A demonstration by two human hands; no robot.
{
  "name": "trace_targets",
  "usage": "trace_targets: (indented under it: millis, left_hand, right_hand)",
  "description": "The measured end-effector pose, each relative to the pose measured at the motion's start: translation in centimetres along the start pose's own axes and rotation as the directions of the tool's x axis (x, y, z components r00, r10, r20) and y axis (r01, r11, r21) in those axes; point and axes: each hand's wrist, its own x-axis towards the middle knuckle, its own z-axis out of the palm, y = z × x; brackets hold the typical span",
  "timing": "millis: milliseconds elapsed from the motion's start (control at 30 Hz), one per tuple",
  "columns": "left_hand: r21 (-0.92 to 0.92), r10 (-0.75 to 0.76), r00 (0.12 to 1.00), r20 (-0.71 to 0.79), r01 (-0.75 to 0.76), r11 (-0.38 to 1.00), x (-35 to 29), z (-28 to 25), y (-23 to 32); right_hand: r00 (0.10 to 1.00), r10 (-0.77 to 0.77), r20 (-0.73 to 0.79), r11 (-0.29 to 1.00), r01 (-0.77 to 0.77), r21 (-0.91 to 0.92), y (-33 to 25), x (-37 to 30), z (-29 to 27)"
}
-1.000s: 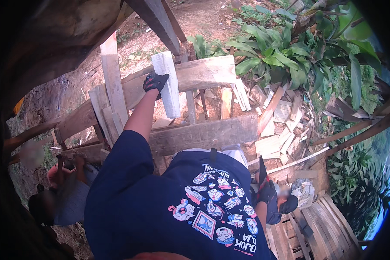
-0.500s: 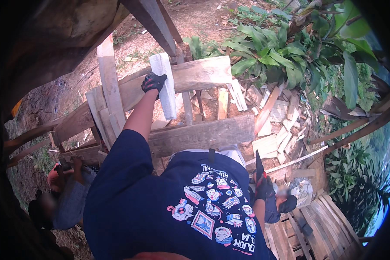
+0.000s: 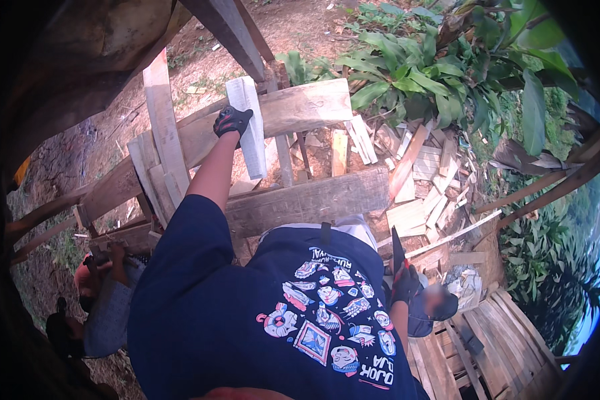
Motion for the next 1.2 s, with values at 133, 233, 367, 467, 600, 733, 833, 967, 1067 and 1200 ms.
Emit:
trace_targets:
  millis: [133,233,367,467,600,733,833,967,1067,1200]
  left_hand:
    - [-0.029,-0.048,0.999,0.015,0.048,0.998,-1.2,0.5,0.7]
    - [-0.032,-0.097,0.995,0.03,0.098,0.995,-2.0,1.5,0.8]
    - [0.022,-0.102,0.993,0.068,0.1,0.995,-2.0,3.1,2.6]
    - [-0.045,-0.13,0.989,0.07,0.134,0.99,-2.2,2.9,2.2]
    - [-0.117,-0.146,0.988,0.057,0.152,0.981,-2.3,2.5,2.1]
    - [-0.134,-0.079,0.996,0.051,0.085,0.987,-3.9,2.2,0.7]
    - [-0.153,0.037,0.998,0.058,-0.028,0.988,-6.9,2.2,-1.9]
    - [-0.017,0.289,0.957,-0.023,-0.289,0.957,-13.4,3.1,-7.8]
    - [0.047,0.42,0.907,-0.034,-0.419,0.907,-19.0,5.1,-13.3]
    - [0.143,0.417,0.908,0.036,-0.418,0.897,-23.6,9.2,-16.6]
  right_hand:
    - [0.98,-0.163,0.116,0.918,0.194,-0.345,0.5,-0.1,-0.3]
    - [0.978,-0.18,0.102,0.934,0.202,-0.293,0.3,0.3,-0.5]
    - [0.999,0.017,0.046,0.998,-0.014,-0.063,3.2,-1.5,1.9]
    - [0.997,-0.023,0.076,0.987,0.035,-0.16,2.3,-1.6,1.5]
    - [0.996,-0.027,0.082,0.978,0.043,-0.204,2.0,-1.4,1.1]
    - [0.996,-0.042,0.083,0.97,0.06,-0.236,2.1,-0.9,1.1]
    - [0.993,-0.085,0.078,0.954,0.103,-0.281,2.4,-0.5,1.2]
    - [0.967,-0.245,0.07,0.883,0.252,-0.397,2.3,1.2,1.6]
    - [0.994,-0.078,0.074,0.932,0.099,-0.349,0.5,4.4,1.6]
    - [0.921,-0.349,0.17,0.767,0.385,-0.514,1.5,8.8,2.9]
